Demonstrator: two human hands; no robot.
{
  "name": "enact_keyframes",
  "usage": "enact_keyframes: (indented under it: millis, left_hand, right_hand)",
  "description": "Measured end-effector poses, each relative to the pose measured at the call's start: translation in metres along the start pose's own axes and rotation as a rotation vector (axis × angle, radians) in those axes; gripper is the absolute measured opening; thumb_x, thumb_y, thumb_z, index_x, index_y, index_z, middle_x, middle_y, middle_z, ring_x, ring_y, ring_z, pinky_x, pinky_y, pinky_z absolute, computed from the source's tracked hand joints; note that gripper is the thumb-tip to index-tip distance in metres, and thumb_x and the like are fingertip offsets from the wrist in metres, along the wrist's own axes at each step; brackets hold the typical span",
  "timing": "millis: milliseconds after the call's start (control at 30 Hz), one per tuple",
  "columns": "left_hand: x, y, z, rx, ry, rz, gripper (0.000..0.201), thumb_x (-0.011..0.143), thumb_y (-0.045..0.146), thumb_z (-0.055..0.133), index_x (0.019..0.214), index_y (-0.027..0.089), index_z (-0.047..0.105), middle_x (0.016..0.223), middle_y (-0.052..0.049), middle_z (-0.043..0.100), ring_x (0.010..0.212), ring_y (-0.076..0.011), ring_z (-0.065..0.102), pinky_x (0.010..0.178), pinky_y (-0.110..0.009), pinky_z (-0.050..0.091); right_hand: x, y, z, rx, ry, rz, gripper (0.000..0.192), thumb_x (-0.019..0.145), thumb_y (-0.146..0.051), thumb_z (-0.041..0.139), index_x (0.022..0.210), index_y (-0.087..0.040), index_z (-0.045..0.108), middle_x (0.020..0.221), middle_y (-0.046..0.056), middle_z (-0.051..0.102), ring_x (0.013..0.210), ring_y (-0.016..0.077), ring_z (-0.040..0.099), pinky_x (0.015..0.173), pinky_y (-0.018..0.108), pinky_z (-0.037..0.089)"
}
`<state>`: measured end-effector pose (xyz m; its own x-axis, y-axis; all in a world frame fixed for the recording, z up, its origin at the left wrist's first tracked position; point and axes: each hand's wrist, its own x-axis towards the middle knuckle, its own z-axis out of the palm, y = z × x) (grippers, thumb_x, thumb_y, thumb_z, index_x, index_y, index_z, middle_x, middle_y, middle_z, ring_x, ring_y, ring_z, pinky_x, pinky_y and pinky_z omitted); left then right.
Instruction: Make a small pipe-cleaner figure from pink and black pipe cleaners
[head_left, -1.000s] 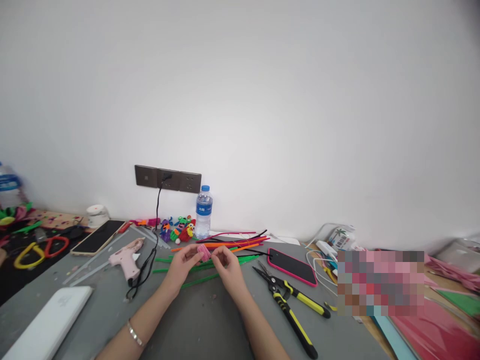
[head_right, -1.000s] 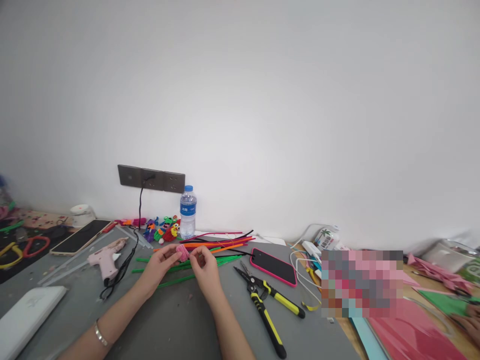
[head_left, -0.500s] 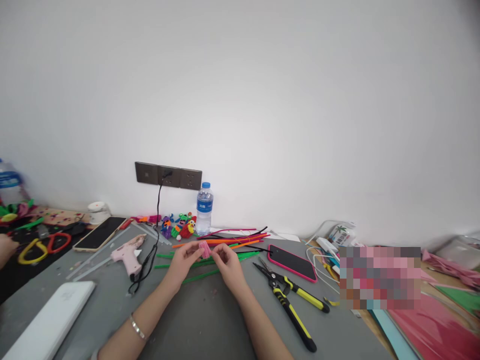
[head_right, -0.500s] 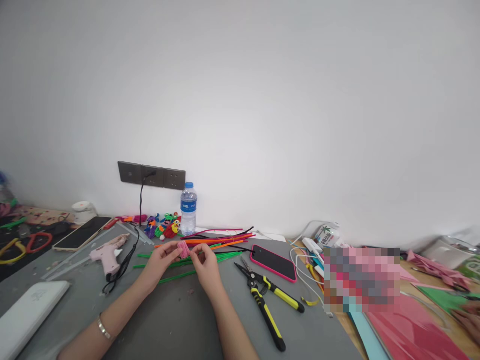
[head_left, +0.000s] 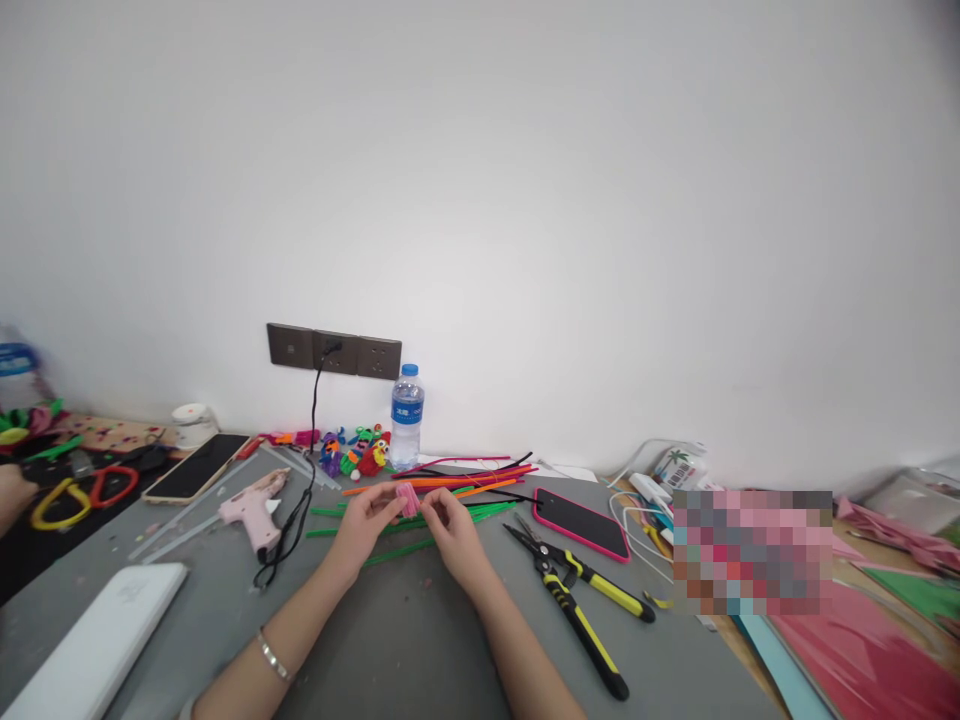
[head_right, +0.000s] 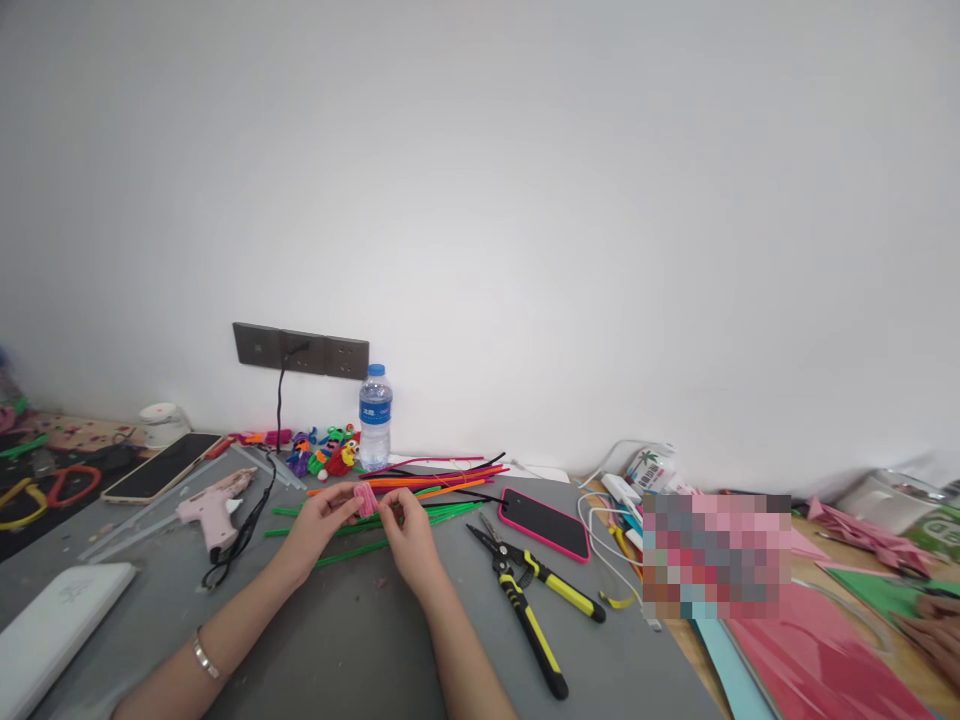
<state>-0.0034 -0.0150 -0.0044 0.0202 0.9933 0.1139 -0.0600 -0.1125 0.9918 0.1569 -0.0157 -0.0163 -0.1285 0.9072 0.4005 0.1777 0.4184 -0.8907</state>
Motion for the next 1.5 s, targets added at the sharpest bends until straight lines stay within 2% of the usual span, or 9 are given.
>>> enact_keyframes:
  millis: [433, 833, 1100, 1500]
  left_hand:
    - [-0.001, 0.000, 0.002, -0.030, -0.025, 0.032, 0.034, 0.070, 0.043, 0.072, 0.089, 0.015, 0.069, 0.078, -0.005, 0.072, 0.074, -0.0204, 0.066, 0.069, -0.030, 0.054]
    - [-0.003, 0.002, 0.003, -0.066, -0.008, 0.024, 0.032, 0.070, 0.043, 0.072, 0.086, 0.016, 0.069, 0.082, -0.005, 0.071, 0.078, -0.0209, 0.065, 0.074, -0.033, 0.056]
    - [-0.004, 0.004, 0.003, -0.091, 0.004, 0.044, 0.031, 0.069, 0.043, 0.073, 0.085, 0.016, 0.069, 0.078, -0.004, 0.070, 0.077, -0.0208, 0.065, 0.076, -0.034, 0.056]
    - [-0.003, 0.001, 0.003, -0.176, -0.028, 0.019, 0.030, 0.070, 0.040, 0.074, 0.086, 0.016, 0.069, 0.083, -0.006, 0.072, 0.081, -0.0202, 0.066, 0.080, -0.033, 0.056]
  right_hand:
    - [-0.002, -0.007, 0.000, -0.189, -0.008, -0.078, 0.011, 0.088, -0.020, 0.047, 0.078, -0.021, 0.052, 0.074, 0.001, 0.051, 0.065, 0.0163, 0.047, 0.060, 0.026, 0.038]
    - [-0.004, -0.015, -0.002, -0.290, 0.001, -0.166, 0.013, 0.088, -0.013, 0.046, 0.079, -0.021, 0.052, 0.079, 0.002, 0.053, 0.070, 0.0166, 0.048, 0.063, 0.027, 0.038]
    - [-0.004, -0.021, -0.003, -0.408, 0.031, -0.218, 0.013, 0.087, -0.013, 0.048, 0.078, -0.022, 0.053, 0.080, 0.002, 0.057, 0.072, 0.0178, 0.050, 0.066, 0.029, 0.036]
    - [-0.005, -0.023, -0.002, -0.490, 0.061, -0.243, 0.014, 0.085, -0.010, 0.049, 0.078, -0.022, 0.052, 0.080, 0.002, 0.059, 0.075, 0.0187, 0.053, 0.069, 0.030, 0.033]
